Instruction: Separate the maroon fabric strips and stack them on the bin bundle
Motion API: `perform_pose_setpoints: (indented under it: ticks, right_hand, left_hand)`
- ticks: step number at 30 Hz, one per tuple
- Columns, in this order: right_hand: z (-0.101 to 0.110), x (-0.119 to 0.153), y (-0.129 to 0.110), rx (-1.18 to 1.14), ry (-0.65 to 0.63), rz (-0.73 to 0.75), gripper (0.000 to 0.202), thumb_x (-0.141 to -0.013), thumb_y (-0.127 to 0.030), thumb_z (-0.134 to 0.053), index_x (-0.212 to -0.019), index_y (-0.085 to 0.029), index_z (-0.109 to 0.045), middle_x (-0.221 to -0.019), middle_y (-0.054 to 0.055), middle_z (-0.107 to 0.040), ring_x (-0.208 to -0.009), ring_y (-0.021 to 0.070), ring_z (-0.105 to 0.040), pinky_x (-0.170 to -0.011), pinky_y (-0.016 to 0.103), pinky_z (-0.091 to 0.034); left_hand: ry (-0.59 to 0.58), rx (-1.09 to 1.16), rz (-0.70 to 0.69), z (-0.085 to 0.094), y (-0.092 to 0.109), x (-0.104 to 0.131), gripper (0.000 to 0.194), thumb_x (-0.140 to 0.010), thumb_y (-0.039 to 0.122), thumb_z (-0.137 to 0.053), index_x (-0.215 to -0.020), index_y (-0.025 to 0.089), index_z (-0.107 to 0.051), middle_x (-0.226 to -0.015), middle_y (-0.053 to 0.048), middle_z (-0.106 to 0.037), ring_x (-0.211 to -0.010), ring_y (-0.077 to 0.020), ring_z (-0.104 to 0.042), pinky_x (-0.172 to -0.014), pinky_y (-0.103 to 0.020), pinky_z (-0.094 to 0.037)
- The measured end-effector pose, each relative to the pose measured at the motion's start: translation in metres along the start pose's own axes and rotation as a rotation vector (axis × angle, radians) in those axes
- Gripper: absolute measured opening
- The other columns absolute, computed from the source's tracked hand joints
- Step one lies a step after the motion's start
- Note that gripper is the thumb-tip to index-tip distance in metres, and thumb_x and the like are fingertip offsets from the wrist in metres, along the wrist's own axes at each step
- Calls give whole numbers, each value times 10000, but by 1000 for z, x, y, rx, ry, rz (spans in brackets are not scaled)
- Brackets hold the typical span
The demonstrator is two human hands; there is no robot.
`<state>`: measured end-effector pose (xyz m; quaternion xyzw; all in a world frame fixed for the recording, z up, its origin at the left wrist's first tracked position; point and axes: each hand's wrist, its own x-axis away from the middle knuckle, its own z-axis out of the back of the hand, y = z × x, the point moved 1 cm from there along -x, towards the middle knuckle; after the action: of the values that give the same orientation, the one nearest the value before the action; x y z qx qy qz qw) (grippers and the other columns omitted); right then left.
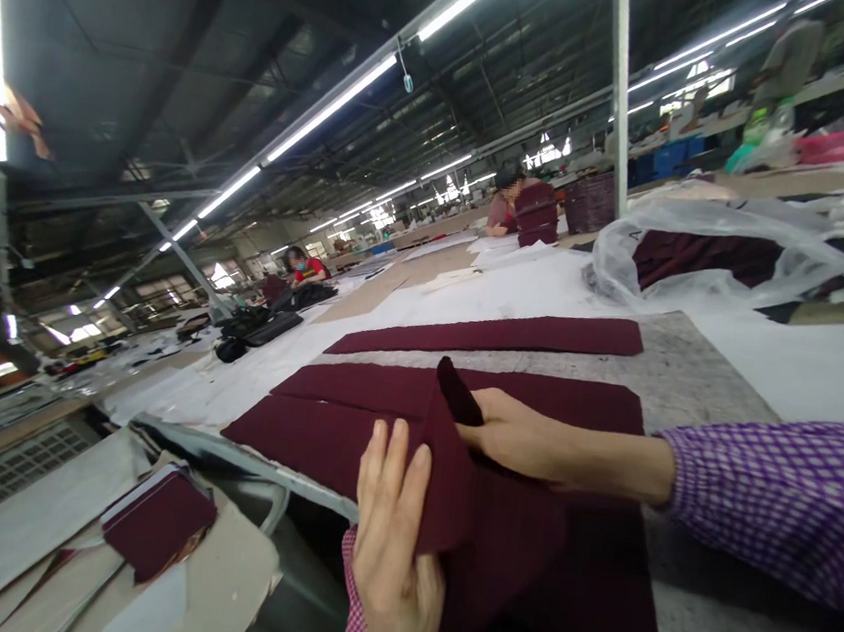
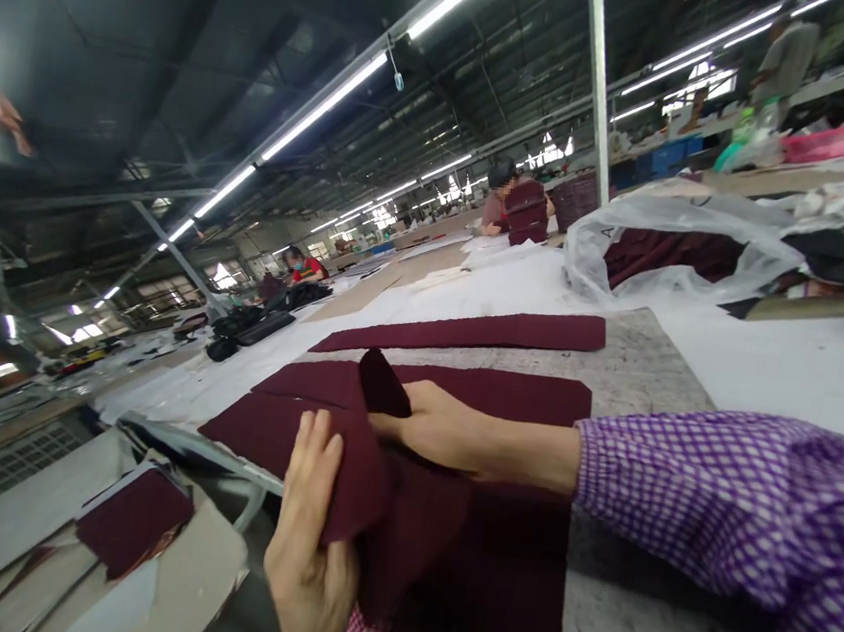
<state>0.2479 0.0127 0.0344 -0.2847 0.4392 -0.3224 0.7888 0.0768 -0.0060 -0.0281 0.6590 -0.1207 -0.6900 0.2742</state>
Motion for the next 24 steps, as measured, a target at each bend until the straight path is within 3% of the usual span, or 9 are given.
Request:
perform_pose_setpoints:
  ticks: [3,5,8,10,14,17,19,22,24]
  right_hand:
    - [-1,1,-3,257,-61,107,217,-969,-257,-578,-1079,-104,-686,-991,137,-742,-877,262,-696,-783,382,-560]
    - [-1,1,-5,381,-81,178,190,-961,-226,-571,-1049,-112,-695,-961,139,-741,-878,268,-693,-801,398,-550]
    - [1,0,-6,199,-35,11,312,-1061,-257,-393,-1056,-116,-670,-931,113,-745,-865,231,-710,-724,327,-569]
    - [2,0,-5,203,-11,-33,307,-1063,-270,-399,-1062,-109,-660,-940,118,-745,-885,241,-717,-724,327,-577]
    - [2,2,-4,511,-75,287,254,-982,-199,-479,-1116,-128,-682,-1029,153,-746,-919,281,-708,-855,439,-563]
    - [4,-4,-2,156,27,109,253,-965,-290,-540,-1134,-166,-682,-1128,114,-745,-1019,268,-703,-915,418,-564]
    - [6,-9,-1,-71,44,-77,261,-931,-371,-592,-1071,-174,-692,-1109,86,-752,-1026,280,-703,-918,425,-566]
    - [9,-13,-1,-109,27,-111,281,-890,-400,-606,-1016,-163,-689,-1084,93,-753,-1004,302,-696,-917,462,-556]
    - [11,-14,0,-56,53,-121,291,-870,-415,-619,-992,-159,-683,-1073,106,-751,-993,311,-688,-910,473,-552]
  left_hand:
    - [102,132,343,1,-5,-1,366,-1001,358,-568,-1344,296,-679,-1358,-74,-690,-1304,-251,-617,-1106,-365,-508]
    - [76,242,498,-1,-5,-2,421,-1027,464,-477,-1312,252,-703,-1253,-103,-743,-1239,-269,-664,-1069,-408,-540]
    - [-1,230,366,-3,4,-5,309,-928,428,-668,-1160,260,-784,-1311,-77,-717,-1368,-282,-560,-1211,-422,-387]
    - [57,268,422,-6,9,-4,329,-873,346,-746,-1194,275,-767,-1388,-60,-671,-1405,-272,-522,-1235,-401,-342]
    - [252,589,846,-12,14,0,498,-858,406,-754,-1330,269,-675,-1340,-89,-702,-1289,-294,-627,-1102,-426,-505]
    - [169,406,626,-8,19,-3,376,-835,366,-788,-1188,238,-761,-1377,-82,-679,-1381,-284,-547,-1201,-377,-397]
    - [159,365,618,-5,23,-6,424,-855,354,-776,-1262,247,-725,-1428,-69,-643,-1403,-264,-525,-1229,-362,-357]
    - [293,696,1063,-5,25,-10,581,-900,358,-729,-1441,215,-571,-1342,-121,-697,-1258,-283,-649,-1153,-435,-465]
    - [312,985,1280,-6,26,-13,527,-937,345,-674,-1408,128,-583,-1242,-180,-734,-1184,-315,-691,-1107,-485,-505]
